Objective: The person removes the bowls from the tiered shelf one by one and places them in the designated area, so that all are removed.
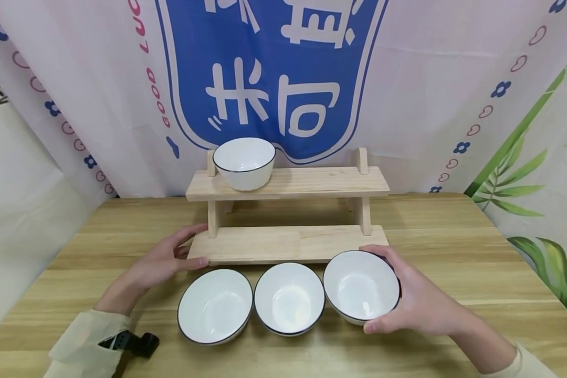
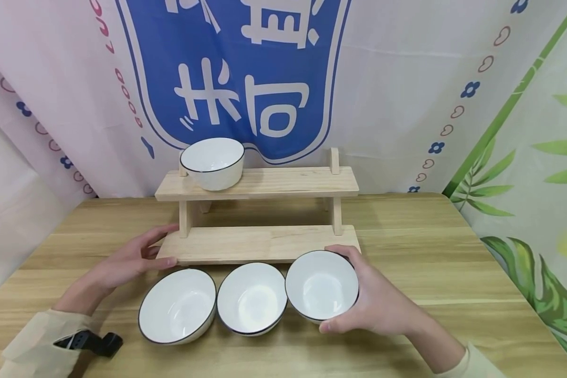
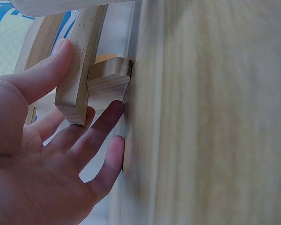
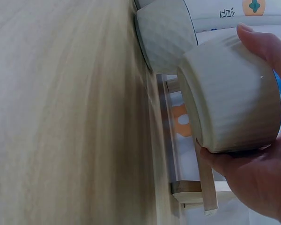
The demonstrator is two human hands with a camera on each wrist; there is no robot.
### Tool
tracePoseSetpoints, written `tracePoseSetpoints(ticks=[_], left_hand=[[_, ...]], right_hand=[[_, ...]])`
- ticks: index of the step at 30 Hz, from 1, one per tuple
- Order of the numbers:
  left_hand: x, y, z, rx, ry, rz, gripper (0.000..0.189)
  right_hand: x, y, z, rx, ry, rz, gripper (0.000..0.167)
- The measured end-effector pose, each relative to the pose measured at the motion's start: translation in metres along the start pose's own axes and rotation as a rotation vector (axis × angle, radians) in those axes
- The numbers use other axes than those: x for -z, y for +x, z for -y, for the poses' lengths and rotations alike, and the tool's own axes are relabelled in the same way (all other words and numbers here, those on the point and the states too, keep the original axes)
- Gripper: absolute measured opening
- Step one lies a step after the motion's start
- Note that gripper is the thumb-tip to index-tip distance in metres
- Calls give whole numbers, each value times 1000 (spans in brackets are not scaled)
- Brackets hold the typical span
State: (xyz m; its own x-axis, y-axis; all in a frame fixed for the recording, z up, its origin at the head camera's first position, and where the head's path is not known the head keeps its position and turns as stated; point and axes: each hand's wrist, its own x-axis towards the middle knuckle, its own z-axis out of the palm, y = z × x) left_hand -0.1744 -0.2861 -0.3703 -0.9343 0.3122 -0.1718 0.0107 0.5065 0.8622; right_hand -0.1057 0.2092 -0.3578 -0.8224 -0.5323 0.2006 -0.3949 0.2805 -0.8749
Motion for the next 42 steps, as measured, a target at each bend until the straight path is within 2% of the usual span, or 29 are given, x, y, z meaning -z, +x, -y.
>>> tracePoseSetpoints(ticks=[11, 19, 42], left_hand=[[0, 1, 0, 10, 0, 5, 92], [-1, 1, 0, 18, 1, 4, 92], [0, 0, 0, 12, 1, -6, 90]], right_hand=[[-1, -5, -9, -55, -39, 12, 105], [-3, -8, -10, -145, -68, 9, 108], [2, -11, -16, -185, -34, 45, 103]])
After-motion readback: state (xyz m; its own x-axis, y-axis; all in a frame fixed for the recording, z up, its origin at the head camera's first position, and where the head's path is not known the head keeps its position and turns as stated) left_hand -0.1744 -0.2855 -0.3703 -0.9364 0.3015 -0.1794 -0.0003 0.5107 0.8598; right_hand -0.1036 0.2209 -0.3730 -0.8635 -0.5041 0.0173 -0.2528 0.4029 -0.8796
